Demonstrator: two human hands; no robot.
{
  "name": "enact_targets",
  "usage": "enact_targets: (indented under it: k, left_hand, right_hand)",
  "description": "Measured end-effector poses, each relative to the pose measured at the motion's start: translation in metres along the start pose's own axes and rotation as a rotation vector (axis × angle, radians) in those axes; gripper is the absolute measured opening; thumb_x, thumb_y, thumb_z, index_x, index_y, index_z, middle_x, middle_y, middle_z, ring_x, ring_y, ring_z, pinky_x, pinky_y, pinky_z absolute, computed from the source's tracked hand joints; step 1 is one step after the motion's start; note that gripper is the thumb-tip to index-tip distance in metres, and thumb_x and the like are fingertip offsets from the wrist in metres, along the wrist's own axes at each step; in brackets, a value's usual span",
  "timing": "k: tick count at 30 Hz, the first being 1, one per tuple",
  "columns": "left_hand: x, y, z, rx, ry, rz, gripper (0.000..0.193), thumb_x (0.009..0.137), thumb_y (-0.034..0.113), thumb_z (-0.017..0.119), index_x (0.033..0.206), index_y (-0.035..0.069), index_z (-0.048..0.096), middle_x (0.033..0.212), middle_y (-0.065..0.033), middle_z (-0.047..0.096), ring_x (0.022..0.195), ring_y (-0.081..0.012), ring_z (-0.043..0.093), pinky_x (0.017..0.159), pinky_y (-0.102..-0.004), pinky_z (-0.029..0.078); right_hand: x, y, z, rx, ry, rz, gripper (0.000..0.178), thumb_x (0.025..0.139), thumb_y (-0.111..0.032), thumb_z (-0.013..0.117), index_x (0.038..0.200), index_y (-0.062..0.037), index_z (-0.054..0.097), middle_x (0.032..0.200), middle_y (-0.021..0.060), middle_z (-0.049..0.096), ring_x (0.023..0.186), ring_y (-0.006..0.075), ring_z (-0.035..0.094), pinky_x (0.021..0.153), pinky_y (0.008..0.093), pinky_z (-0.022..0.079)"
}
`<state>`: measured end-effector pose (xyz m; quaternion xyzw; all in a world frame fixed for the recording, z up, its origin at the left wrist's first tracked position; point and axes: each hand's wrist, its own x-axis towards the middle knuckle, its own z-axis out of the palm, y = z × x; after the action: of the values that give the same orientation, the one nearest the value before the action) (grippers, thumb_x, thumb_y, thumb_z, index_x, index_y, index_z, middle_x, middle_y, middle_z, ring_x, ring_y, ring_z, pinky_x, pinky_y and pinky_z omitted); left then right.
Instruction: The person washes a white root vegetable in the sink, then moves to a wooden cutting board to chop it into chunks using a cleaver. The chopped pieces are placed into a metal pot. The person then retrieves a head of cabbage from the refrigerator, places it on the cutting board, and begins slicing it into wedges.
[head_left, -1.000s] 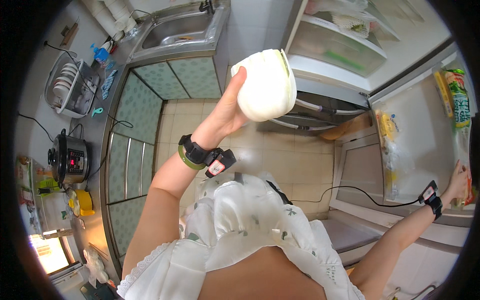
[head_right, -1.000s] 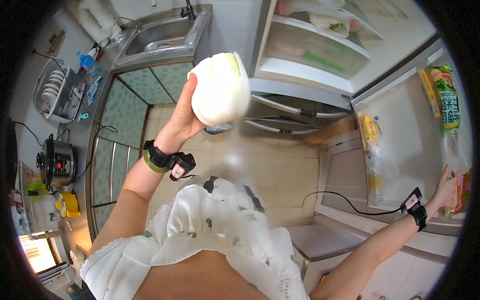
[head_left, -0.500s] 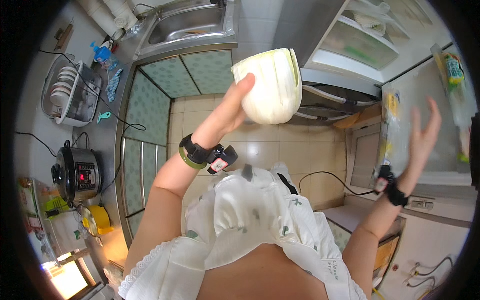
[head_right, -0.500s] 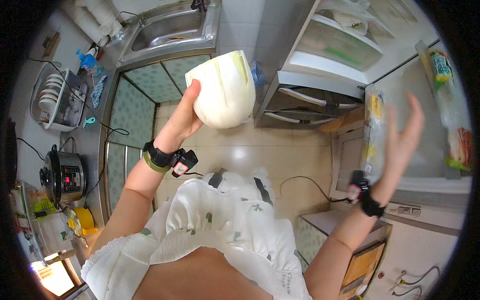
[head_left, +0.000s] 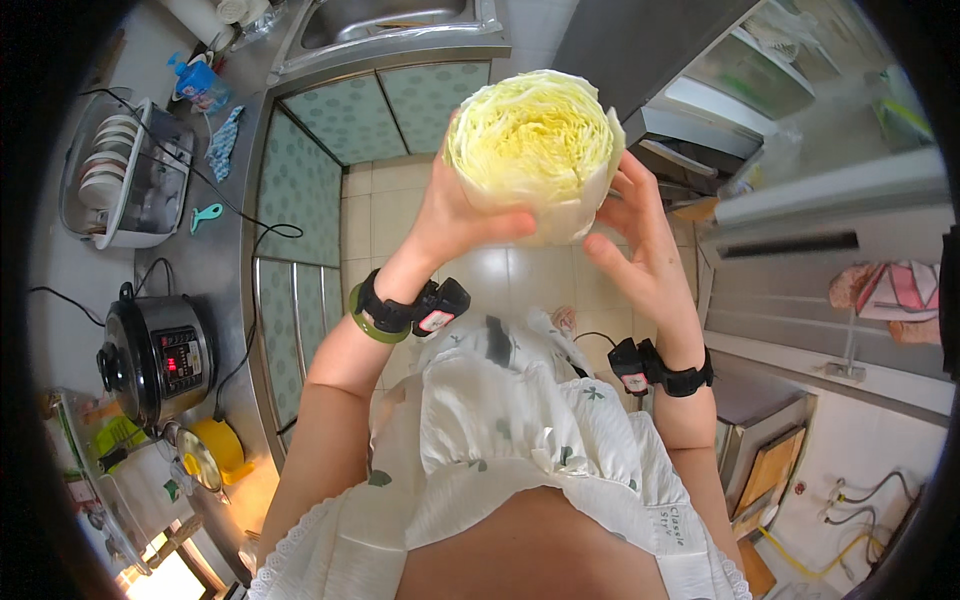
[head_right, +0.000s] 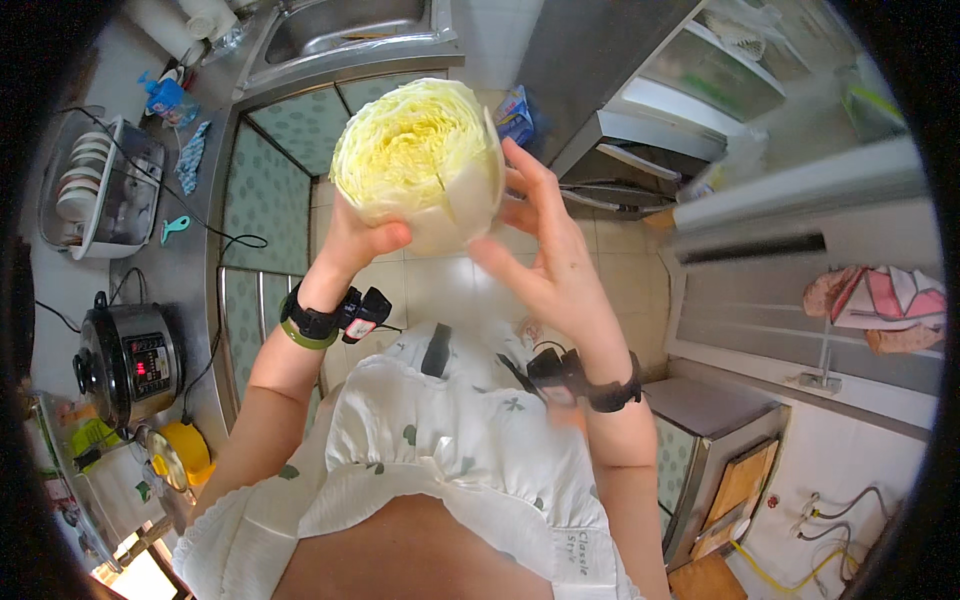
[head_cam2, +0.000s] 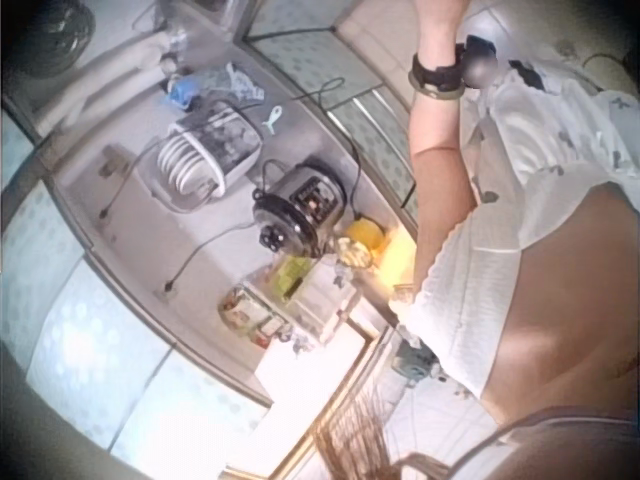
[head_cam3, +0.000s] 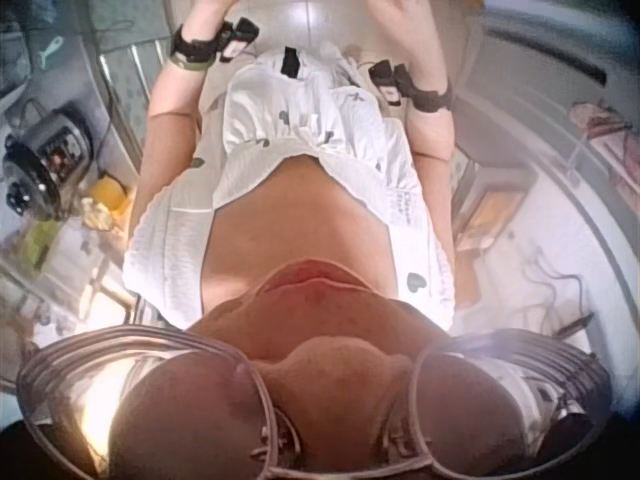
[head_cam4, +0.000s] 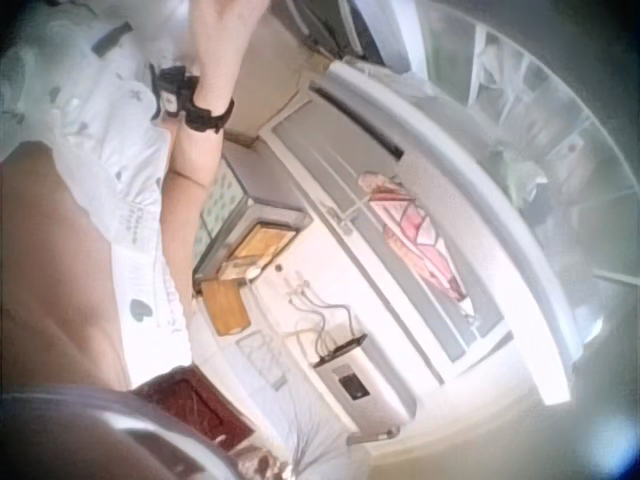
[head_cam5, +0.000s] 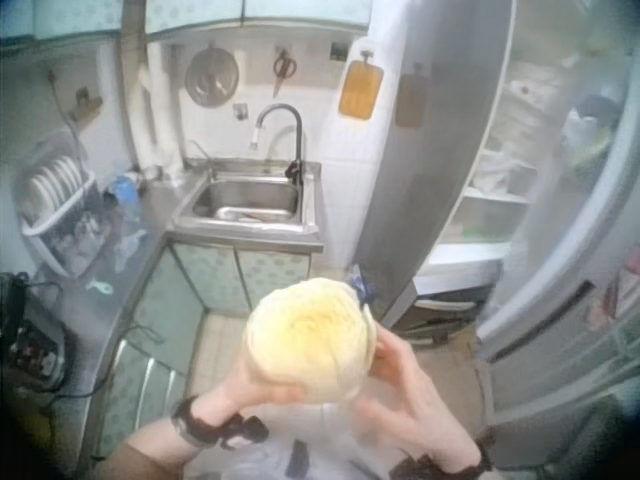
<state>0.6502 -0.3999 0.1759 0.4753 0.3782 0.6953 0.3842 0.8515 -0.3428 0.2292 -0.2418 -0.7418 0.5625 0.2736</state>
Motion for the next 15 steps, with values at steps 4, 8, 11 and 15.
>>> enact_targets:
  k: [4, 8, 11, 15]
  left_hand:
    - [-0.006, 0.006, -0.001, 0.053, -0.048, -0.039, 0.104, 0.052, 0.031, 0.090, 0.135, 0.002, 0.033, 0.129, -0.0089, 0.049, 0.120, -0.0192, 0.047, 0.101, -0.0348, 0.038]
    - [-0.010, -0.007, 0.012, -0.109, -0.108, -0.134, 0.093, 0.067, 0.044, 0.079, 0.138, 0.003, 0.033, 0.132, -0.0110, 0.048, 0.122, -0.0193, 0.047, 0.102, -0.0363, 0.038]
    - [-0.004, -0.011, 0.041, -0.412, -0.118, -0.396, 0.083, 0.082, 0.059, 0.057, 0.140, 0.004, 0.032, 0.134, -0.0115, 0.048, 0.123, -0.0212, 0.048, 0.102, -0.0391, 0.038]
    - [0.013, -0.002, 0.085, -0.577, -0.195, -0.666, 0.085, 0.086, 0.074, 0.029, 0.141, 0.009, 0.033, 0.134, -0.0101, 0.049, 0.122, -0.0254, 0.050, 0.102, -0.0428, 0.040]
  right_hand:
    - [-0.005, 0.005, 0.013, 0.019, -0.011, -0.026, 0.090, 0.076, -0.012, 0.073, 0.147, -0.0057, 0.018, 0.138, 0.0133, 0.043, 0.119, 0.0247, 0.051, 0.100, 0.0381, 0.040]
    - [-0.021, 0.010, 0.011, -0.032, 0.088, -0.069, 0.095, 0.071, -0.010, 0.076, 0.147, -0.0066, 0.019, 0.138, 0.0122, 0.043, 0.120, 0.0228, 0.050, 0.099, 0.0369, 0.041]
    - [-0.038, 0.013, 0.000, -0.035, 0.179, -0.048, 0.094, 0.069, -0.007, 0.076, 0.146, -0.0071, 0.023, 0.132, 0.0106, 0.046, 0.113, 0.0193, 0.052, 0.096, 0.0351, 0.043]
    - [-0.064, 0.019, -0.019, 0.020, 0.343, -0.010, 0.084, 0.069, -0.001, 0.074, 0.142, -0.0072, 0.033, 0.110, 0.0050, 0.051, 0.089, 0.0111, 0.055, 0.086, 0.0295, 0.046]
